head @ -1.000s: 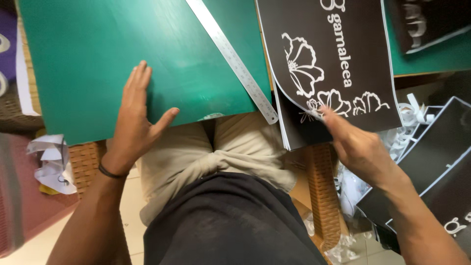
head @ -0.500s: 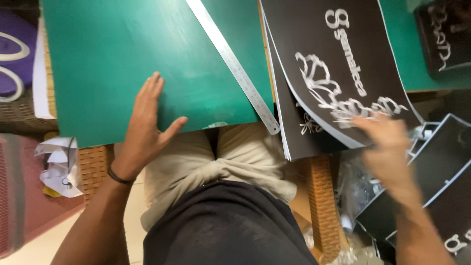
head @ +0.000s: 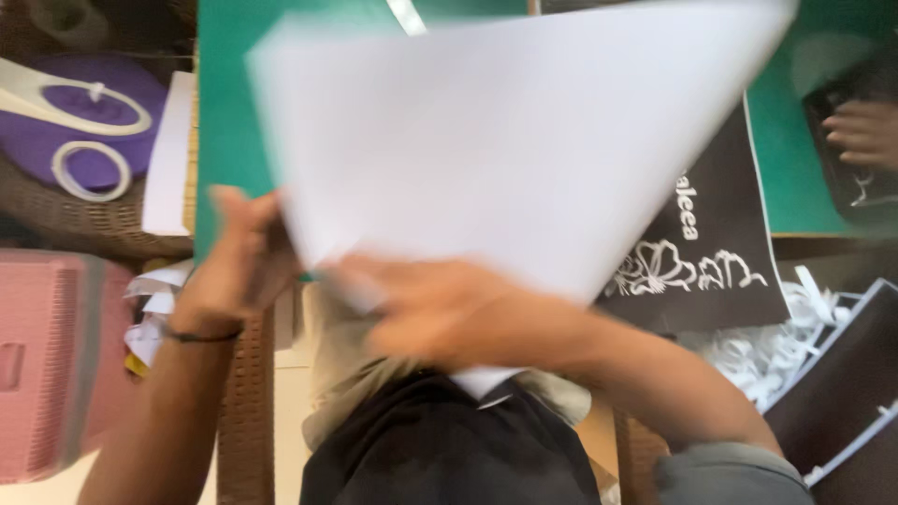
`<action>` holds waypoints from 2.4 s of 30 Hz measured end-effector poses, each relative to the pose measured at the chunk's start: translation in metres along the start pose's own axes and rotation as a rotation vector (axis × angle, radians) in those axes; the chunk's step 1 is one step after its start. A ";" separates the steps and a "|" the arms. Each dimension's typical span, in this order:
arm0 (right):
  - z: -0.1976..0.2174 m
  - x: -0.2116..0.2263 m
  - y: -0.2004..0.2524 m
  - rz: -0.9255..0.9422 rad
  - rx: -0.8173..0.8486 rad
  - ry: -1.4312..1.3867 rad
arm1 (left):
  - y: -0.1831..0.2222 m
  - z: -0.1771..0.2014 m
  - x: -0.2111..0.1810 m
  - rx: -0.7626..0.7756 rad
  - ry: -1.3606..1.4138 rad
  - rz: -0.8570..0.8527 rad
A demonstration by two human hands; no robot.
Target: The person folds black paper sheets by hand while using a metal ruler to align and sharpen the creases along the pre-scored lines.
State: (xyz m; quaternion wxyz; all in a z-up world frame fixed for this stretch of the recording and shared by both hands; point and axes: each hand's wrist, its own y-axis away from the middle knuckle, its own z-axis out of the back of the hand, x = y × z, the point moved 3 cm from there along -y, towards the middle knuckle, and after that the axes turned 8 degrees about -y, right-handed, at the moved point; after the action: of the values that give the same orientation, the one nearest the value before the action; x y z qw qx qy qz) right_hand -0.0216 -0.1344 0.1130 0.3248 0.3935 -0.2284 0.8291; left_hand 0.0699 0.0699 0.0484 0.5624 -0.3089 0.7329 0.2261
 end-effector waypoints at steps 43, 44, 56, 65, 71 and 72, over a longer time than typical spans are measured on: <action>-0.018 -0.148 0.084 -0.412 -0.986 -0.692 | 0.139 0.137 0.000 -1.250 -0.866 0.220; -0.027 -0.153 0.080 -0.377 -1.057 -0.897 | 0.143 0.138 0.005 -1.243 -0.828 0.189; 0.035 -0.107 0.052 -0.404 -1.293 -0.184 | 0.195 0.183 0.082 -1.178 -0.500 0.116; -0.048 -0.025 -0.038 0.332 -0.296 0.529 | 0.150 0.147 0.045 -1.127 -0.470 0.049; -0.137 -0.024 -0.058 0.353 0.034 0.266 | 0.156 0.131 0.038 -1.155 -0.509 0.023; -0.143 -0.021 -0.053 0.368 0.019 0.179 | 0.158 0.130 0.038 -1.146 -0.511 0.027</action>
State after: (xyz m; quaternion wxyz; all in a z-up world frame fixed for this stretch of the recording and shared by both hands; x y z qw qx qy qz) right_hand -0.0452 -0.0152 0.0191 0.1831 0.2730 -0.2591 0.9082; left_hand 0.0405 0.2621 -0.0251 0.4622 -0.4882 0.3415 0.6568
